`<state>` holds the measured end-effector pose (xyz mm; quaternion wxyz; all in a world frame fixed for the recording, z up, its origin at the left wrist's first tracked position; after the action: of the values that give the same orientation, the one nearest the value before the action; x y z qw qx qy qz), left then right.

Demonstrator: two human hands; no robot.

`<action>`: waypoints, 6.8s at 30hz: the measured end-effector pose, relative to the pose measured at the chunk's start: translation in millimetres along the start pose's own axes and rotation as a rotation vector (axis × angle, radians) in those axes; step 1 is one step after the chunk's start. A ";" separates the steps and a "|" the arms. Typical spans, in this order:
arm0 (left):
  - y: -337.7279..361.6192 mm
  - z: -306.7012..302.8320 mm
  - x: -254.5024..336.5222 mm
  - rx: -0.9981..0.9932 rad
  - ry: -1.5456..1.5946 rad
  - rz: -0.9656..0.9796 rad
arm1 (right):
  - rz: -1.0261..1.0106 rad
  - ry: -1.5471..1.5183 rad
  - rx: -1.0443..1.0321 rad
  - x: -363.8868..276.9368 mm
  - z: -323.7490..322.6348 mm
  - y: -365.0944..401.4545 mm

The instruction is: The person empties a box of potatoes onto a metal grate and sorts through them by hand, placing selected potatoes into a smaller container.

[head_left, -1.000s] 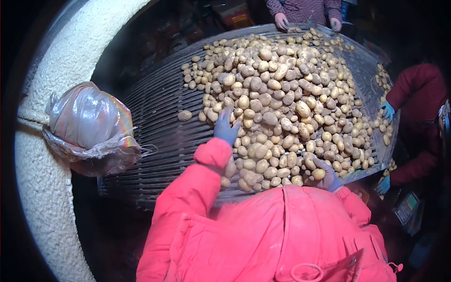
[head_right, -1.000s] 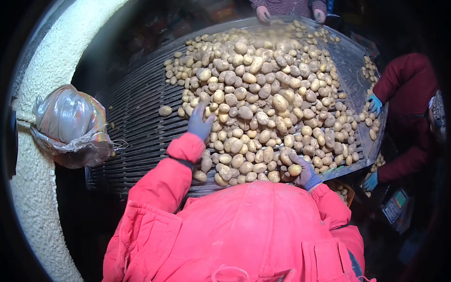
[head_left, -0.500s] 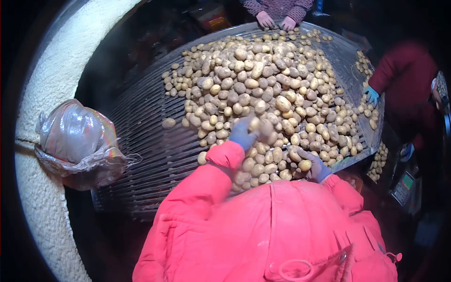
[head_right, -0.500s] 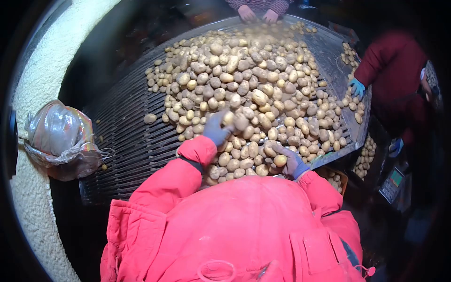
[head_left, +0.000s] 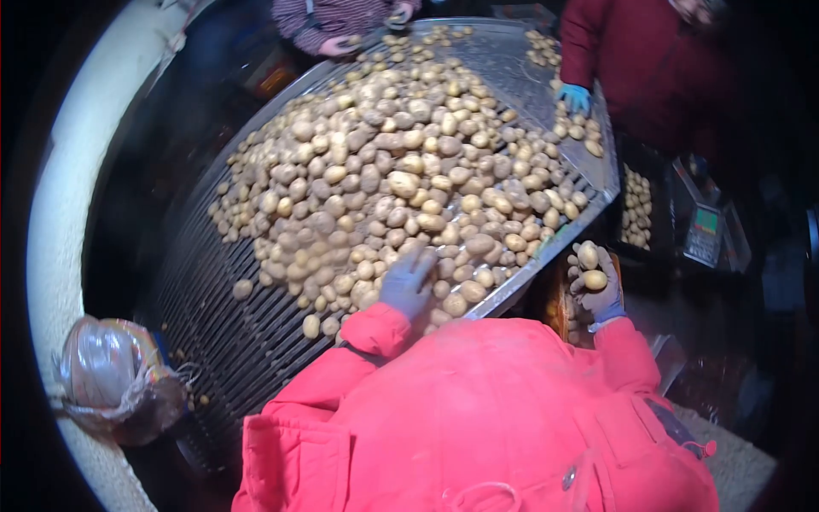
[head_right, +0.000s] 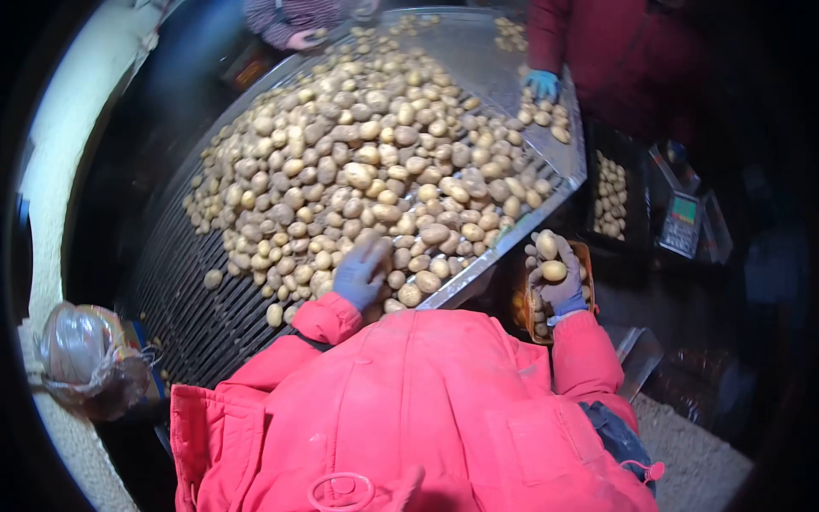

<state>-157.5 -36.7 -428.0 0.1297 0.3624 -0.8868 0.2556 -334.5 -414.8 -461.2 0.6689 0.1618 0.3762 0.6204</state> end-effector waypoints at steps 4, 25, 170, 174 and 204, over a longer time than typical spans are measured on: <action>-3.7 3.5 -22.5 0.036 -0.247 -0.157 | 0.114 -0.458 0.332 26.1 -107.7 17.7; 53.6 -41.0 -87.4 0.105 -0.325 -0.530 | -0.744 0.541 0.981 -46.5 -290.7 12.2; 179.1 -59.5 -11.8 0.386 -0.009 -0.885 | -1.396 1.854 -1.388 242.3 180.2 -15.1; 178.5 -62.0 0.1 0.348 -0.113 -0.760 | -1.345 1.925 -1.168 216.2 165.9 -19.2; 81.5 -56.5 -69.0 0.480 0.928 -0.965 | -1.390 2.124 -0.857 106.8 149.8 -37.9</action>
<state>-164.2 83.4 -438.7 0.5093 0.5870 -0.3998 0.4860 -207.8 -282.5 -419.8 0.2266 -0.8399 0.4910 0.0463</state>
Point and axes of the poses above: each hand's wrist, its own y-axis away from the middle knuckle, its own z-axis out of the palm, x = y × z, the point moved 2 cm from there along -y, towards the middle knuckle, and after that the axes turned 11 degrees about x, right-handed, at the moved point
